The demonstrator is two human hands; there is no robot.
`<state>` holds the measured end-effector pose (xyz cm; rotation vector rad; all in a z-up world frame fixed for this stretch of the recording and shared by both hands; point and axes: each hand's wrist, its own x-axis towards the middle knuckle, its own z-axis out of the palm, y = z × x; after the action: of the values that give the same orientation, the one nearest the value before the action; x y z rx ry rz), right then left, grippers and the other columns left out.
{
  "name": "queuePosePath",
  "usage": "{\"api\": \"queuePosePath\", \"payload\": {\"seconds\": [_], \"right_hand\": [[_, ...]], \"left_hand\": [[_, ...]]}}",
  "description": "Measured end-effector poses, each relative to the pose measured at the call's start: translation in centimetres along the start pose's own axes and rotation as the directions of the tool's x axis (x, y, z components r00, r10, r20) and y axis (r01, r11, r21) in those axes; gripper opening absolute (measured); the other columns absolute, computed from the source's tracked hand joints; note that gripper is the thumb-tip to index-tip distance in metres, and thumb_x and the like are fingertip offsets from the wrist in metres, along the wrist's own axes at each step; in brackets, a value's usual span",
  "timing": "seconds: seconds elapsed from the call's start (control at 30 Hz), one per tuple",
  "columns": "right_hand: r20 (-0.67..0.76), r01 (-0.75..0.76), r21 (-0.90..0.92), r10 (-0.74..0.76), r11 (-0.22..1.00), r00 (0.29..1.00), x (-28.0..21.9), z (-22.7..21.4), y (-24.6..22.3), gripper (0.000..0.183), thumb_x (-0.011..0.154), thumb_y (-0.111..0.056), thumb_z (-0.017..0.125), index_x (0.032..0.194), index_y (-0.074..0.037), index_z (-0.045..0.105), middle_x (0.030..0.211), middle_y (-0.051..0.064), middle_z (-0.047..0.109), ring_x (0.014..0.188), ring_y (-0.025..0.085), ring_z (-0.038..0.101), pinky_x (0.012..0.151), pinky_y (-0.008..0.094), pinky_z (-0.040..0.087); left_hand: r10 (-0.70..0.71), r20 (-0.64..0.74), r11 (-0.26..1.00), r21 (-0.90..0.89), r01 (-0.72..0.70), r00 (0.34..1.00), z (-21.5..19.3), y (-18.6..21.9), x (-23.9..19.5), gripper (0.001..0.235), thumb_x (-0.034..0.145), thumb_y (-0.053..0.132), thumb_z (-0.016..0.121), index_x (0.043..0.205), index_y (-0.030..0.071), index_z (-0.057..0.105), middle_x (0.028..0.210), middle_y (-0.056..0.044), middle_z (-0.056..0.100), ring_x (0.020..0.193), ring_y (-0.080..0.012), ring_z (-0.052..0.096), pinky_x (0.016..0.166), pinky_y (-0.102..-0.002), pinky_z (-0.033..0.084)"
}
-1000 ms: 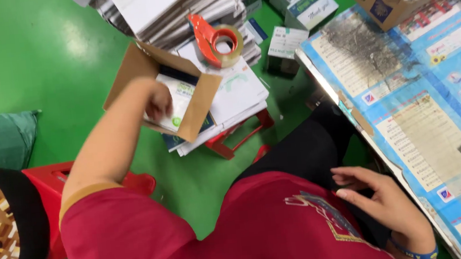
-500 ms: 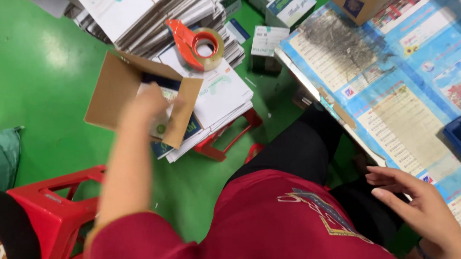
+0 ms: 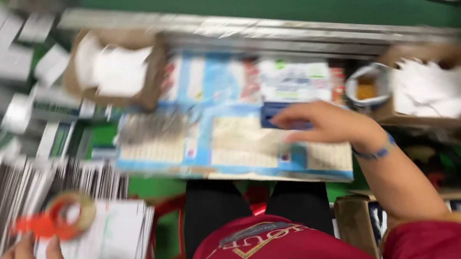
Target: Packaging face masks into plastic bags and then into cardboard boxes in a manufacturing environment.
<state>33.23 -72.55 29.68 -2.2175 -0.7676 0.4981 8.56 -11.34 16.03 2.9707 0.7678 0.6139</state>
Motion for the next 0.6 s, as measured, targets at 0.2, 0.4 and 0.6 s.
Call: {"api": "queuePosePath", "payload": {"seconds": [0.2,0.4,0.6], "right_hand": [[-0.641,-0.128,0.05,0.13,0.99,0.757,6.8,-7.5,12.0,0.044,0.087,-0.033,0.079,0.121,-0.006,0.072,0.12,0.013,0.071,0.098,0.025,0.071,0.08,0.037,0.057],[-0.982,-0.386,-0.03,0.044,0.922,0.182,11.8,-12.0,26.6,0.041,0.099,-0.029,0.073,0.133,-0.007,0.065,0.132,0.018,0.065,0.127,0.037,0.059,0.111,0.044,0.047],[-0.896,-0.557,-0.321,-0.055,0.766,0.441,12.9,-11.3,23.4,0.079,0.1,-0.052,0.063,0.151,0.004,0.043,0.156,0.028,0.042,0.145,0.047,0.033,0.113,0.056,0.027]], "left_hand": [[0.656,-0.024,0.635,-0.523,-0.568,0.755,-8.8,29.8,15.4,0.042,0.091,0.019,0.07,0.132,0.009,0.065,0.13,-0.016,0.065,0.123,-0.0364,0.06,0.103,-0.045,0.048],[0.95,0.017,0.263,-0.581,-0.77,0.311,7.9,51.9,25.4,0.069,0.094,0.046,0.065,0.142,-0.002,0.053,0.138,-0.026,0.055,0.124,-0.0431,0.053,0.103,-0.047,0.046],[0.79,0.034,0.547,-0.49,-0.679,0.612,20.6,74.3,32.4,0.09,0.096,0.073,0.052,0.134,-0.009,0.056,0.145,-0.027,0.048,0.136,-0.0415,0.042,0.113,-0.051,0.031]]}}
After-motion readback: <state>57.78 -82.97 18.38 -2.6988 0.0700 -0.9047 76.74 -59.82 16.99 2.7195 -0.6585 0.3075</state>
